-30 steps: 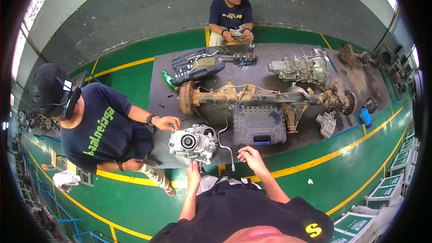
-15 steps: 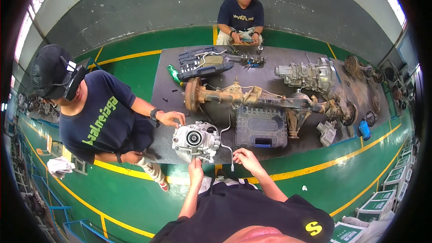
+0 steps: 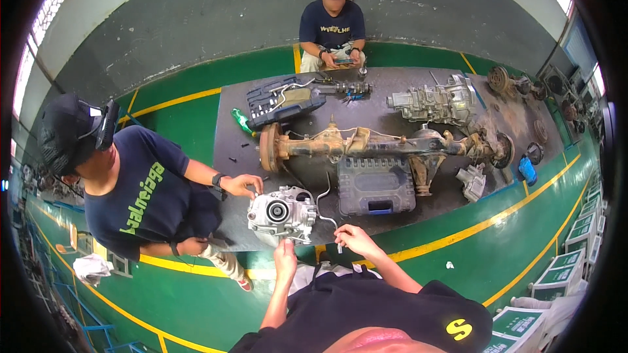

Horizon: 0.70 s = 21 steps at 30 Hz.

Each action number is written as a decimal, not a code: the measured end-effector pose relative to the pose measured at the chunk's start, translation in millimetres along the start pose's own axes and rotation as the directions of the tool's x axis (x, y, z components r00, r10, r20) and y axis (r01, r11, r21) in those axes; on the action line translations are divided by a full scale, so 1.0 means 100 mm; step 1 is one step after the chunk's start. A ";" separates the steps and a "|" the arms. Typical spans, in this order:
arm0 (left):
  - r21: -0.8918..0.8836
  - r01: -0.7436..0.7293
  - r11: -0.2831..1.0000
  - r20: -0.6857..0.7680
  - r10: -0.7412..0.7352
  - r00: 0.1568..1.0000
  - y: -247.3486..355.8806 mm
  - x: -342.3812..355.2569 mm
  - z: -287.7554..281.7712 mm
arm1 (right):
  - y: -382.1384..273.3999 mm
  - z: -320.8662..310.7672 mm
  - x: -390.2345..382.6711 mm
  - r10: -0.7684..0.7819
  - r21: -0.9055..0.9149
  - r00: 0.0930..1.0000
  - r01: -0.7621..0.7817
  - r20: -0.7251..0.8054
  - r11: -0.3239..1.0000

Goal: The person turns and touches a transmission gearbox housing on a workbench by hand, then inserts and holds a curved metal rod into the gearbox assembly.

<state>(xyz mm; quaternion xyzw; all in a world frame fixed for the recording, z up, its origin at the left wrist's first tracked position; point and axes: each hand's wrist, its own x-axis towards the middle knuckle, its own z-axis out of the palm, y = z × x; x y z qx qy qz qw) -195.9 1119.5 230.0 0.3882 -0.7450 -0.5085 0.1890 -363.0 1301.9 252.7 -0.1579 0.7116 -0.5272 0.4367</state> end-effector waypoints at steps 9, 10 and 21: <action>0.071 -0.103 0.992 0.020 0.102 0.995 0.24 -0.11 -0.09 | -0.02 -0.03 0.02 0.017 0.032 1.000 -0.017 -0.002 0.999; 0.050 -0.033 0.998 0.000 0.033 0.999 0.24 -0.11 -0.09 | -0.01 -0.03 0.03 0.027 0.035 1.000 -0.027 -0.001 0.999; 0.343 0.016 0.939 -0.010 -0.013 1.000 0.42 -0.08 -0.11 | 0.00 -0.10 0.01 0.027 0.048 0.999 -0.025 -0.038 0.999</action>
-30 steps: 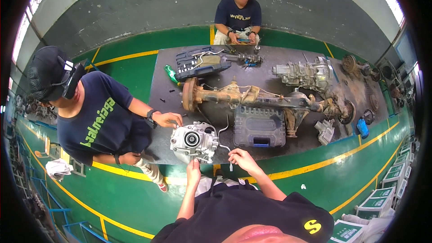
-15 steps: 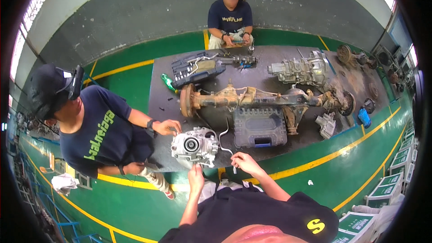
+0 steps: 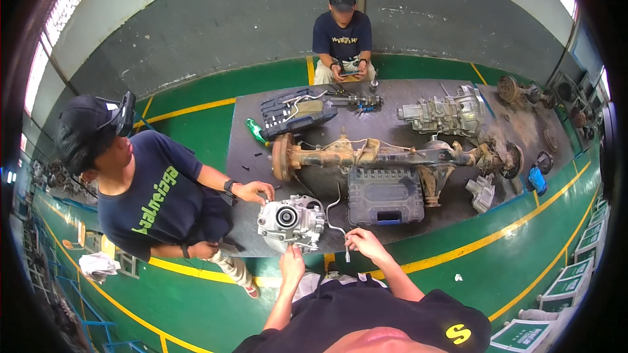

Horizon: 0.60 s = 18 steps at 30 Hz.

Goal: The person turns and touches a transmission gearbox housing on a workbench by hand, then inserts and holds a curved metal rod into the gearbox assembly.

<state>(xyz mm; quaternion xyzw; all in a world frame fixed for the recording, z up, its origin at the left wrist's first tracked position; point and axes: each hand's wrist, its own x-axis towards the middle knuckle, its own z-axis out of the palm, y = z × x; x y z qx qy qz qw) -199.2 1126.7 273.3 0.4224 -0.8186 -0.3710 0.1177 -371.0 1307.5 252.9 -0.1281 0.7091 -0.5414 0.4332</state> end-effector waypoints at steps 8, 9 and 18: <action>0.094 -0.038 0.995 0.035 0.034 0.999 0.03 -0.04 -0.06 | 0.03 0.00 -0.03 -0.016 0.026 1.000 0.016 -0.002 1.000; 0.107 -0.050 0.993 0.088 0.041 0.995 0.03 -0.05 -0.05 | 0.04 -0.01 -0.05 -0.017 0.031 1.000 0.017 -0.008 0.999; 0.077 -0.089 0.993 0.074 0.083 0.994 0.03 -0.05 -0.09 | 0.06 -0.03 -0.13 0.005 0.024 0.999 -0.004 -0.037 1.000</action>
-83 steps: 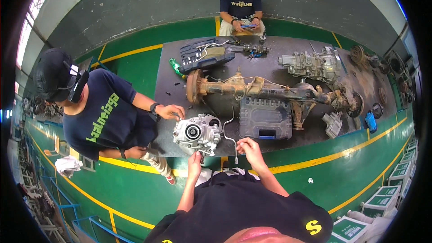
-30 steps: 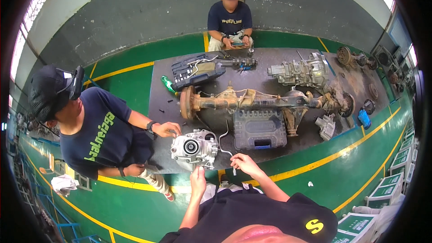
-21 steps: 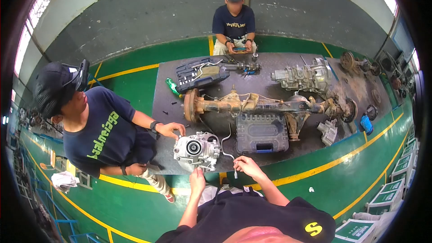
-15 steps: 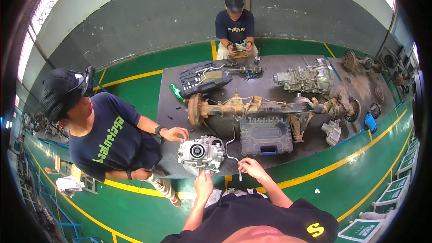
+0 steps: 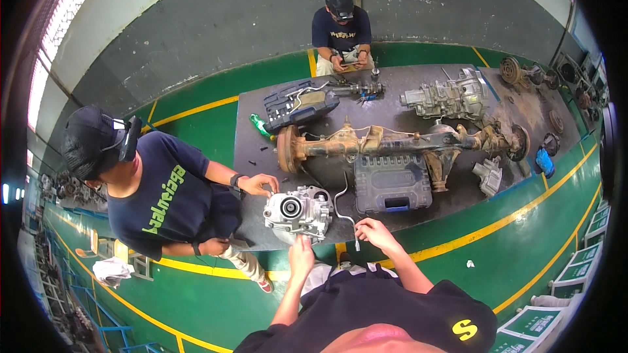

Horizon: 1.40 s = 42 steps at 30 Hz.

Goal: The person turns and touches a transmission gearbox housing on a workbench by hand, then inserts and holds a curved metal rod into the gearbox assembly.

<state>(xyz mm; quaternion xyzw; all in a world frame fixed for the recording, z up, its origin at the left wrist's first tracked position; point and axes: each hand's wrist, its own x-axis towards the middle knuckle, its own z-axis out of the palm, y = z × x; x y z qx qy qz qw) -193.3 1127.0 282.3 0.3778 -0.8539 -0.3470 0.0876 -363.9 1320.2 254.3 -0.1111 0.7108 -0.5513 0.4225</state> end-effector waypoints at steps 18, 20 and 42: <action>-0.007 0.110 0.994 0.036 -0.110 0.993 0.07 -0.02 0.00 | 0.17 0.12 -0.10 -0.032 0.007 0.999 0.033 -0.037 0.999; 0.122 0.026 0.992 0.060 -0.033 0.998 0.10 -0.04 -0.05 | 0.18 0.14 -0.12 0.000 0.012 1.000 0.000 0.005 1.000; 0.036 0.127 0.991 -0.083 -0.124 0.989 -0.30 -0.15 -0.02 | 0.32 0.20 -0.26 -0.042 0.086 0.997 0.047 -0.064 0.995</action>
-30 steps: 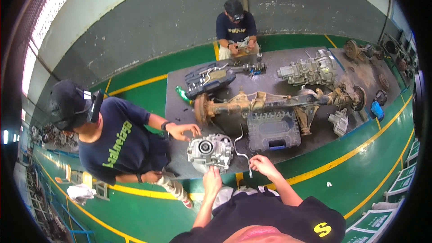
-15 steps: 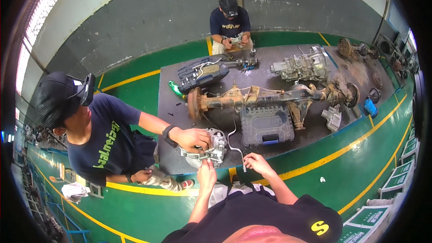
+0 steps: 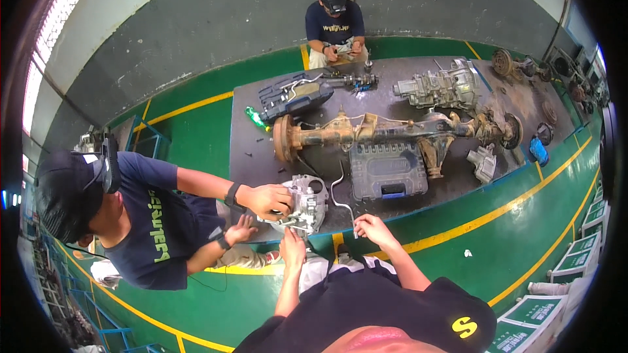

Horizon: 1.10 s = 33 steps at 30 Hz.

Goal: The person turns and touches a transmission gearbox housing on a workbench by hand, then inserts and holds a curved metal rod into the gearbox assembly.

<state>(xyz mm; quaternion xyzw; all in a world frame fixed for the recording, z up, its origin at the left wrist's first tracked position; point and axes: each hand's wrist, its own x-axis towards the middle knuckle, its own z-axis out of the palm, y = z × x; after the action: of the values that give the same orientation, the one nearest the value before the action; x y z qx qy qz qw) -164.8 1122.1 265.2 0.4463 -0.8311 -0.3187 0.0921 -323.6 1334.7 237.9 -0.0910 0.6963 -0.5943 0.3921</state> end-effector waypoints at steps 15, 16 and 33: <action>0.314 -0.095 0.945 -0.076 0.125 0.989 -0.64 0.06 -0.48 | -0.03 0.09 0.09 0.044 -0.091 0.998 -0.039 0.047 0.995; 0.307 -0.118 0.945 -0.106 0.157 0.982 -0.64 0.08 -0.52 | -0.03 0.09 0.09 0.025 -0.085 0.997 -0.018 0.074 0.996; 0.553 0.074 0.830 -0.249 0.080 0.965 -0.97 0.30 -1.03 | -0.17 -0.04 0.13 0.079 -0.092 0.994 -0.072 0.073 0.993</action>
<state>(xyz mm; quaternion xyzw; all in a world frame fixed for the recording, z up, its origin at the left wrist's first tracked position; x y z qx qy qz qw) -71.0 1013.0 282.7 0.4903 -0.8690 -0.0007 0.0674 -341.1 1325.7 247.9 -0.1047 0.7095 -0.5435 0.4362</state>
